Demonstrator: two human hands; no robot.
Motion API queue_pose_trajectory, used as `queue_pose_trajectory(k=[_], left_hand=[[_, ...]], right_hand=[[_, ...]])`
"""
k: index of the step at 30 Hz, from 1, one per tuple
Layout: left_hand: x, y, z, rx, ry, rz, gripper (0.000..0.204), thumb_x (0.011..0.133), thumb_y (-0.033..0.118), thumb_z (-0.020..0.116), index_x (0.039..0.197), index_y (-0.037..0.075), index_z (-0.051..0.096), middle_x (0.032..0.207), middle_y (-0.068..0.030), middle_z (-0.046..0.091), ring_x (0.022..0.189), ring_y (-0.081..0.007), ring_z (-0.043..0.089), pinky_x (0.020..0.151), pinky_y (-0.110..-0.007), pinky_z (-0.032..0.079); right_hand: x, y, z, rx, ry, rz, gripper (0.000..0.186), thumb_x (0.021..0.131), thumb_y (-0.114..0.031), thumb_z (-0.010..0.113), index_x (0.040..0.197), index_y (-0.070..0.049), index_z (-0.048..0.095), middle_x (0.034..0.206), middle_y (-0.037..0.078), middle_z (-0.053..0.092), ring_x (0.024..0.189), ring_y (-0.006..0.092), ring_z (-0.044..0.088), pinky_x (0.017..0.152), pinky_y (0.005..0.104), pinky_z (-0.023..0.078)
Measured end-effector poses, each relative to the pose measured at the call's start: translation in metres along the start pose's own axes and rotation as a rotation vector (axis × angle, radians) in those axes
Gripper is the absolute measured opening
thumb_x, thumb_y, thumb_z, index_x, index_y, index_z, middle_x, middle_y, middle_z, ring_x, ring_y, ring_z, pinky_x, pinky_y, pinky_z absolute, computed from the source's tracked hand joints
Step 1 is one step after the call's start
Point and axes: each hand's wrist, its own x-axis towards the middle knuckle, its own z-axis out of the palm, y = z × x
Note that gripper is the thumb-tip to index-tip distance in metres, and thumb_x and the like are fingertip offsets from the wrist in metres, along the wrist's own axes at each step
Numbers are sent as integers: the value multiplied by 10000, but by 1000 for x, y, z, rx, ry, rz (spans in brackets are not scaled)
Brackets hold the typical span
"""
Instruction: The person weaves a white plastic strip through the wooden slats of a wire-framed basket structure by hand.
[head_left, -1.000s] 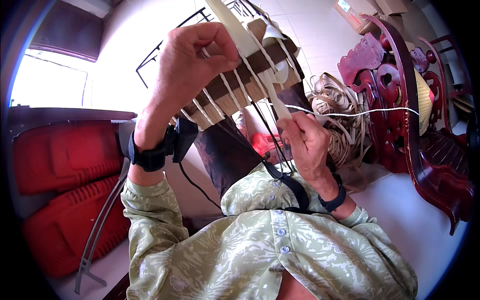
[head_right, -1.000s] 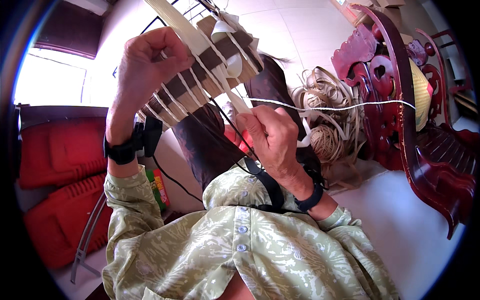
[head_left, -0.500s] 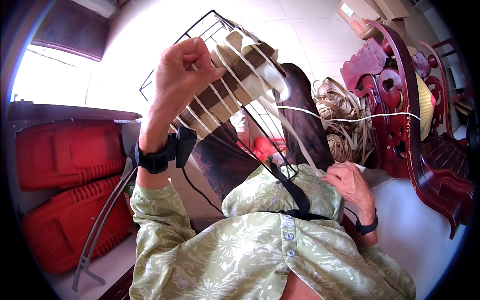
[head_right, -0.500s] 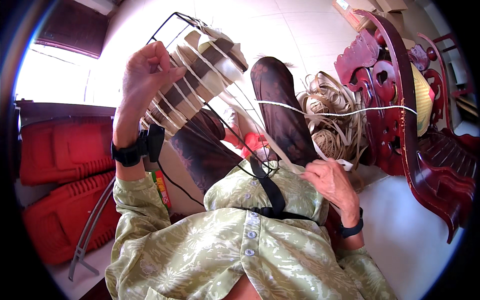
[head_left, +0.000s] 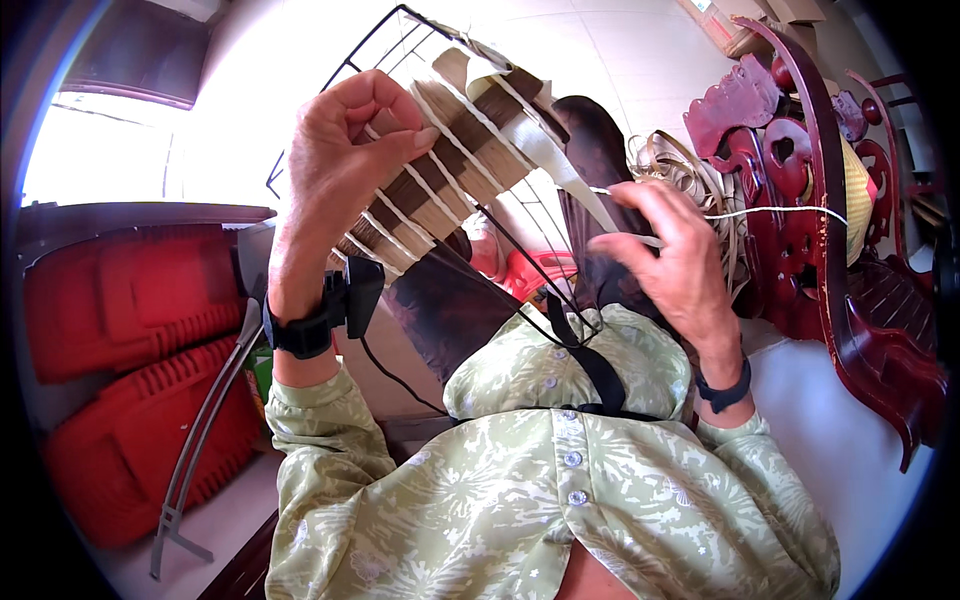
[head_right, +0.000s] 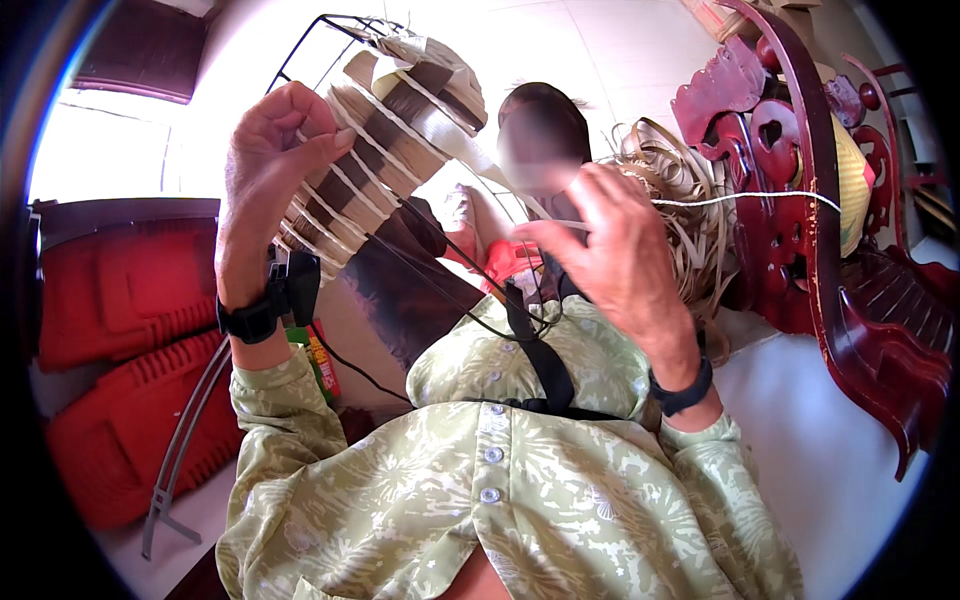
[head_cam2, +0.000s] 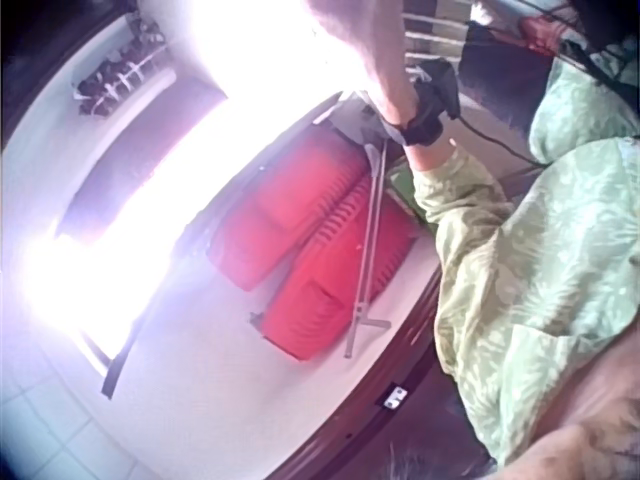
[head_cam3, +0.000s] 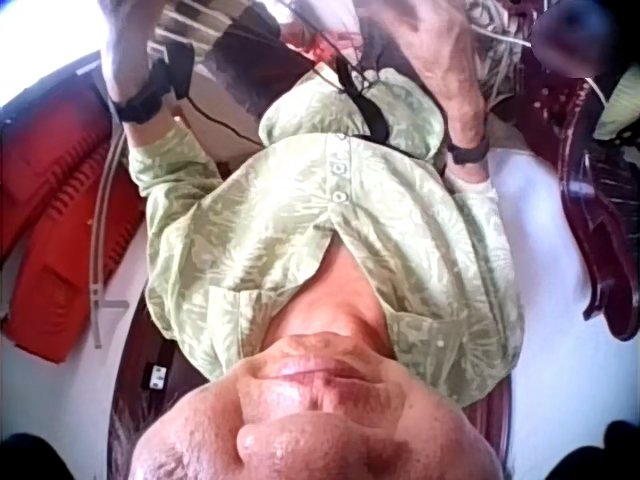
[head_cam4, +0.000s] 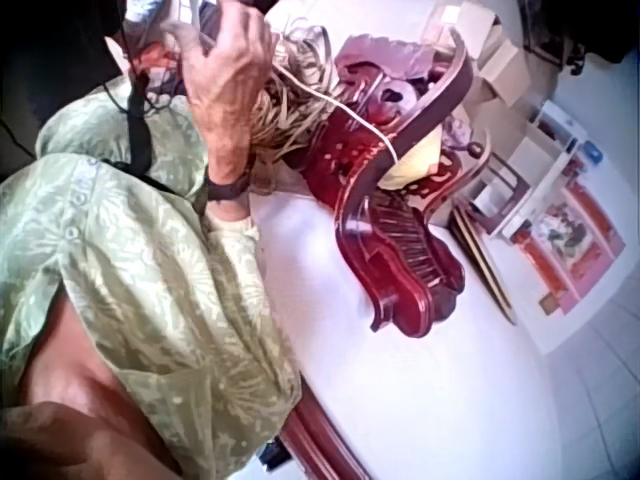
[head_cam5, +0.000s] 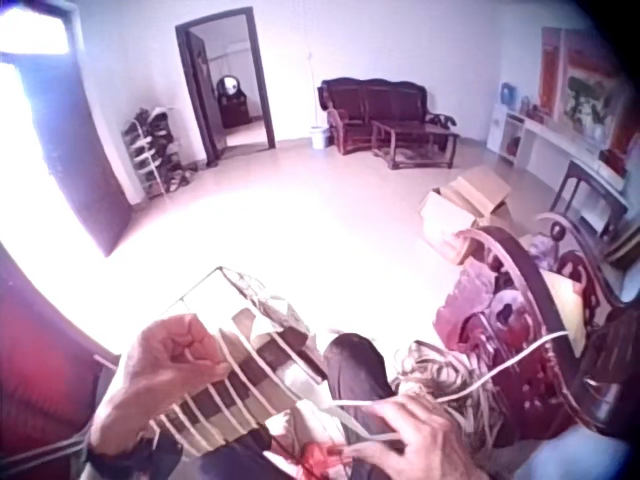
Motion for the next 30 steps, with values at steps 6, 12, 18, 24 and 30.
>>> queue_pose_trajectory(k=[6,12,18,24,30], left_hand=[[-6,2,5,90,30,40,72,792,6,708,834,50,670,685,58,597,623,0,499,567,-183,384],[-7,3,11,253,11,118,33,793,65,722,824,73,715,778,23,598,609,-44,520,581,-222,411],[-9,32,-5,318,-293,33,344,715,382,810,853,81,717,1024,-56,657,1143,-255,564,1012,-415,404],[-9,26,-9,159,-330,282,537,576,463,898,869,55,709,882,-14,576,914,-198,592,848,-335,442],[-10,25,-1,205,-243,130,407,641,359,898,793,50,682,823,-4,578,856,-146,587,782,-303,443]], right_hand=[[-18,-3,5,-224,-50,-212,206,725,-143,783,845,-46,646,854,63,580,863,258,562,738,376,486],[-38,-17,-24,10,-315,-133,199,759,-130,784,767,-58,599,689,54,581,662,242,608,574,370,484],[-14,-59,0,176,133,-219,192,753,-109,801,766,-15,634,636,86,586,544,244,596,503,347,445],[26,-77,31,332,218,-110,101,843,-52,705,897,-53,620,676,96,623,604,272,652,551,359,478],[39,-77,49,189,300,-217,173,814,-130,753,912,-51,635,773,95,664,642,261,662,570,351,502]])
